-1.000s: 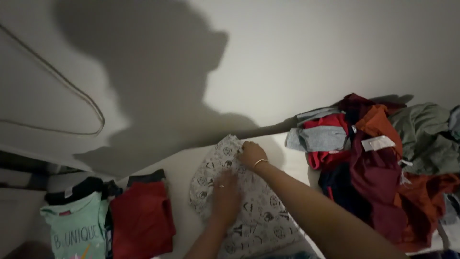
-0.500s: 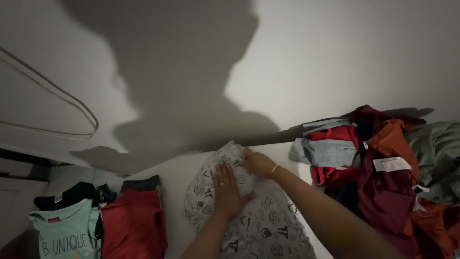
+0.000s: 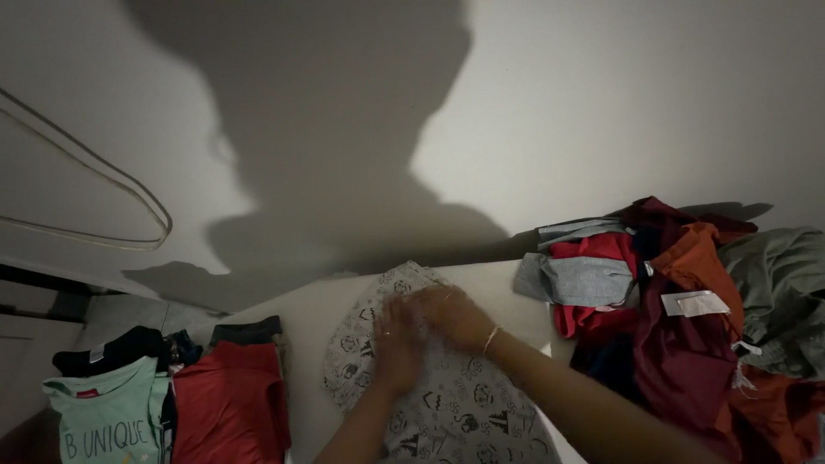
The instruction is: The person folds several garments on a white table, including a patterned white shirt, a dark blue t-shirt with red trim, and a pink shirt. Each item is smoothed, folded into a compact rectangle, and placed on a growing stack to the left.
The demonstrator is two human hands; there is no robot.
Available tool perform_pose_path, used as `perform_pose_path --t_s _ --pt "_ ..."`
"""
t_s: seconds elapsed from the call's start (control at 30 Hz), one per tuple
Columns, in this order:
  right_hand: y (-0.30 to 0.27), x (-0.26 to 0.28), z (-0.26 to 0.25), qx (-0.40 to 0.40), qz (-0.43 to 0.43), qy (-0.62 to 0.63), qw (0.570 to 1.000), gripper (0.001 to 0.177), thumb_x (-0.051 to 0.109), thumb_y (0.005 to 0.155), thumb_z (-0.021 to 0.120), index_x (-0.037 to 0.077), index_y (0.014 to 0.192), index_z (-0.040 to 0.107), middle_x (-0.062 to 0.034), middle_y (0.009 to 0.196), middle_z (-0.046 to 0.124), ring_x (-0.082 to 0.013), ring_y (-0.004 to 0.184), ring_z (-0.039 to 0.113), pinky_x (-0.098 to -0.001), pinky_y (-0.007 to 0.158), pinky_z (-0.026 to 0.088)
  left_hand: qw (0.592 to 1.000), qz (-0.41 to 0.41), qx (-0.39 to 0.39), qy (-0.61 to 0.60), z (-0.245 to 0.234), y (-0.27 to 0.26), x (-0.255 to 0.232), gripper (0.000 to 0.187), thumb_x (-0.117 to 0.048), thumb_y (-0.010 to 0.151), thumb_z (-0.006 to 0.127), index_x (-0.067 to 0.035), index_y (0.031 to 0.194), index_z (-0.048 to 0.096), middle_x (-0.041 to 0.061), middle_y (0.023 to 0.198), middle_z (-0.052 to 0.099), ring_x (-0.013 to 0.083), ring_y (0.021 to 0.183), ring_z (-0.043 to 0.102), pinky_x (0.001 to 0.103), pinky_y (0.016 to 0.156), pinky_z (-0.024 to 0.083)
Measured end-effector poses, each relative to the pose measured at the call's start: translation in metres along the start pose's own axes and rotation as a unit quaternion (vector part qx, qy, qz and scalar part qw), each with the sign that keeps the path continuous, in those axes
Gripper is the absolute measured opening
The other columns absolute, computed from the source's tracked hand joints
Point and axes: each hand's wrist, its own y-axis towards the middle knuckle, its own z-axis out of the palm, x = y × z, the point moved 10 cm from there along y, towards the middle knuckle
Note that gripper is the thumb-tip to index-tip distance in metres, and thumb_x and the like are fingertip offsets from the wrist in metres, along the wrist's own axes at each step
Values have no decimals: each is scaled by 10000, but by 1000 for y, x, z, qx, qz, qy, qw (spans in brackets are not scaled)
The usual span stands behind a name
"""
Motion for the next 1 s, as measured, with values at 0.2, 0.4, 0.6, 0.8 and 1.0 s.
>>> perform_pose_path --t_s 0.2,0.4,0.6,0.8,1.0 --pt "9 -7 -26 -86 2 -107 991 660 458 988 362 133 1562 351 -131 1658 307 -322 1506 272 -676 1148 90 967 -238 73 -47 -1 -43 65 866 -505 978 479 -50 1590 69 138 1691 1 276 1563 -33 485 1250 -30" --pt "39 -83 -14 75 261 -54 961 602 589 1043 383 211 1481 549 -97 1516 551 -293 1448 459 -588 1266 188 958 -281 -54 11 -28 -68 101 606 -335 990 518 -101 1521 345 159 1625 267 313 1509 228 501 1175 233" --pt "81 -82 1 69 243 62 966 674 623 837 691 237 1384 613 -100 1395 609 -314 1335 526 -489 1130 370 891 -409 -90 -174 -11 -104 153 513 -224 892 687 -13 1329 520 208 1335 565 360 1243 537 469 1040 426" --pt "126 -130 44 -12 187 132 973 476 471 896 653 171 1260 721 -126 1281 711 -331 1189 656 -445 1055 487 871 -425 -41 -242 11 -111 169 264 -132 967 594 -14 1200 631 182 1162 677 351 1086 662 439 942 531" --pt "142 -179 88 31 263 89 960 483 438 1061 400 139 1250 729 -186 1281 700 -364 1181 664 -471 1088 475 880 -426 -28 -209 4 -107 170 283 -201 974 606 -13 1185 635 169 1241 639 327 1165 622 427 1005 509"
